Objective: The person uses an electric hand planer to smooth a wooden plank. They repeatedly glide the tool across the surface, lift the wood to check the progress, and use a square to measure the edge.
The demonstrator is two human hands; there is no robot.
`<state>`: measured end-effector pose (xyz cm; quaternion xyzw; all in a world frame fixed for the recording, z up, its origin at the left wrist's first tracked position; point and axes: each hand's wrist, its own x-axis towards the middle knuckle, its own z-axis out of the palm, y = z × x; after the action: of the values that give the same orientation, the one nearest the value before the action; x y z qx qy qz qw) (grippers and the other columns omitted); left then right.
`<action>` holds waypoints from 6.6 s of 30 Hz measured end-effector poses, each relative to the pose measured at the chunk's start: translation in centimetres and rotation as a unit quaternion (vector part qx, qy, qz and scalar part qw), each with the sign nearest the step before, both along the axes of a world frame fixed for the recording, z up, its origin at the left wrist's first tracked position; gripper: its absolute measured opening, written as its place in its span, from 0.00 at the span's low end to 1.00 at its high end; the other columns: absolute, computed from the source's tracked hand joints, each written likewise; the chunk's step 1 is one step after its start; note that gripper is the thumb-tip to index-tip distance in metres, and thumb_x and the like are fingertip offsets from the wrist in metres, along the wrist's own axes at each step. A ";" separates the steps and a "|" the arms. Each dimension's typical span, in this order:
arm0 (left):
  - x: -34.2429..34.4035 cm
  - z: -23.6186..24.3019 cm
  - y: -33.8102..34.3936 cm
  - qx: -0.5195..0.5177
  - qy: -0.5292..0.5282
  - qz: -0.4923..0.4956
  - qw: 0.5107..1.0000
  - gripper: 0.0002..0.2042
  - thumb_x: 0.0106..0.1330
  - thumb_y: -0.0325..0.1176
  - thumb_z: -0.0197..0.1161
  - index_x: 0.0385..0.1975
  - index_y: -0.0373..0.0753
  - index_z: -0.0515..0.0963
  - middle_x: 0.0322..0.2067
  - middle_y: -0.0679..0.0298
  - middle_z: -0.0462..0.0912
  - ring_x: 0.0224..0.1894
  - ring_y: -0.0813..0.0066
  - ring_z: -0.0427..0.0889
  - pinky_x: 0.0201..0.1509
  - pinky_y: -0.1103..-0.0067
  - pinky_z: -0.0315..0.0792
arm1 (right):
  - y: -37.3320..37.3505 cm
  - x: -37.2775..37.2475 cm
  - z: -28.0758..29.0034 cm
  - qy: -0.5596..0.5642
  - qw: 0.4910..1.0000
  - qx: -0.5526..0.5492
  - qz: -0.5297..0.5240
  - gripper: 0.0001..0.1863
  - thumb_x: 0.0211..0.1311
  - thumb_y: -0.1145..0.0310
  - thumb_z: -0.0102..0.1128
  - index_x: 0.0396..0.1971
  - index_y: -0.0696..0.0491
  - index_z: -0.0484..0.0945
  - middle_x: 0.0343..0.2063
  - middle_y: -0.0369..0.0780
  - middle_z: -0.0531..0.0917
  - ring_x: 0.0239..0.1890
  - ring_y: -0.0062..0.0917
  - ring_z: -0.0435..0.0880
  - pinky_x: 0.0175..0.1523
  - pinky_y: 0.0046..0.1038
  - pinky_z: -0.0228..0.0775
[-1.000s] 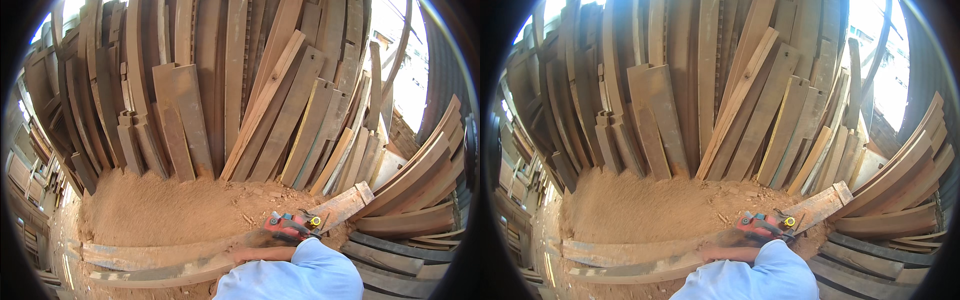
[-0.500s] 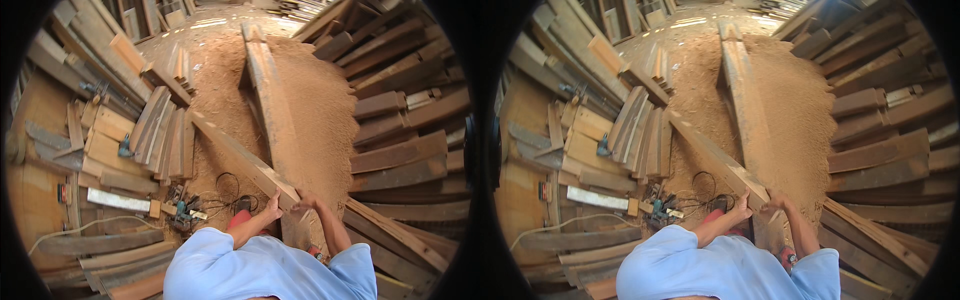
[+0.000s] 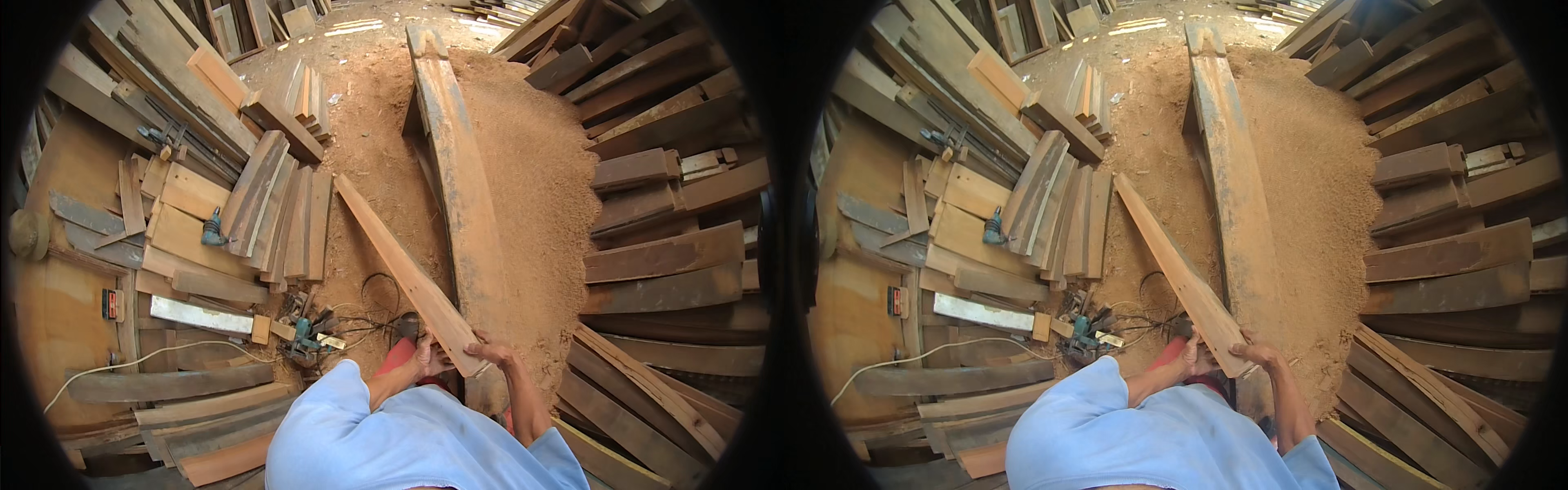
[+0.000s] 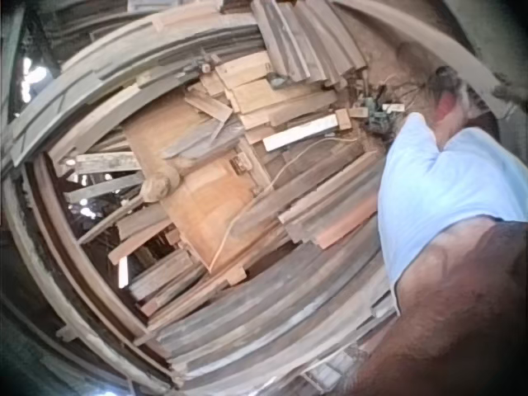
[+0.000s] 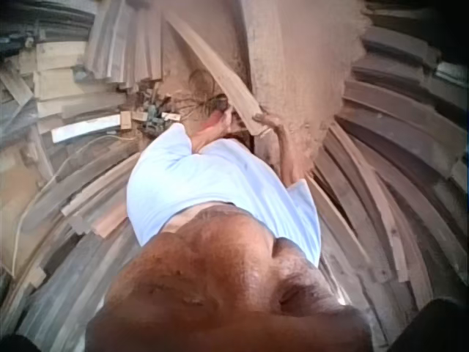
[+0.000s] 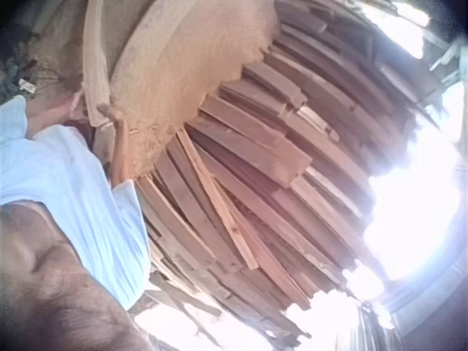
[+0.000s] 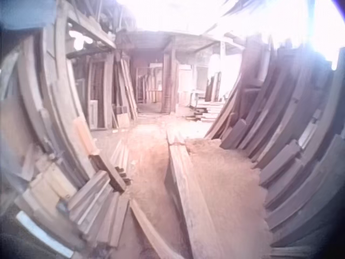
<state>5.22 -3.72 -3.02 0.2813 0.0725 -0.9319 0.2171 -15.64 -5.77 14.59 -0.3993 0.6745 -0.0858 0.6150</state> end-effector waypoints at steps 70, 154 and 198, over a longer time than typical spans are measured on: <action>9.1 14.9 -19.4 -0.117 -0.095 0.269 0.951 0.27 0.80 0.54 0.47 0.63 0.35 0.72 0.55 0.52 0.82 0.57 0.56 0.83 0.65 0.59 0.76 | -7.5 15.7 22.2 -0.096 0.754 -0.632 0.152 0.33 0.60 0.61 0.72 0.61 0.62 0.72 0.56 0.52 0.80 0.52 0.44 0.82 0.57 0.40 0.77; 2.8 -12.2 -22.3 0.117 -0.190 0.112 0.968 0.43 0.71 0.70 0.49 0.73 0.38 0.62 0.68 0.48 0.71 0.69 0.46 0.70 0.74 0.50 0.63 | -10.3 1.3 -5.9 0.052 0.981 0.178 0.058 0.62 0.52 0.55 0.80 0.77 0.64 0.48 0.70 0.59 0.68 0.74 0.46 0.66 0.77 0.37 0.56; -12.0 7.5 -26.7 -0.166 0.003 0.191 0.967 0.42 0.64 0.66 0.65 0.67 0.35 0.71 0.60 0.52 0.79 0.62 0.53 0.78 0.67 0.56 0.74 | 6.3 -1.6 16.9 0.304 0.947 0.090 -0.050 0.66 0.44 0.45 0.81 0.74 0.65 0.50 0.56 0.61 0.79 0.59 0.57 0.79 0.65 0.46 0.71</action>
<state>-6.81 -30.44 4.46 0.2194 -0.0305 -0.8729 0.4346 -17.23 0.55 31.47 -0.3152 0.8533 0.0704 0.4093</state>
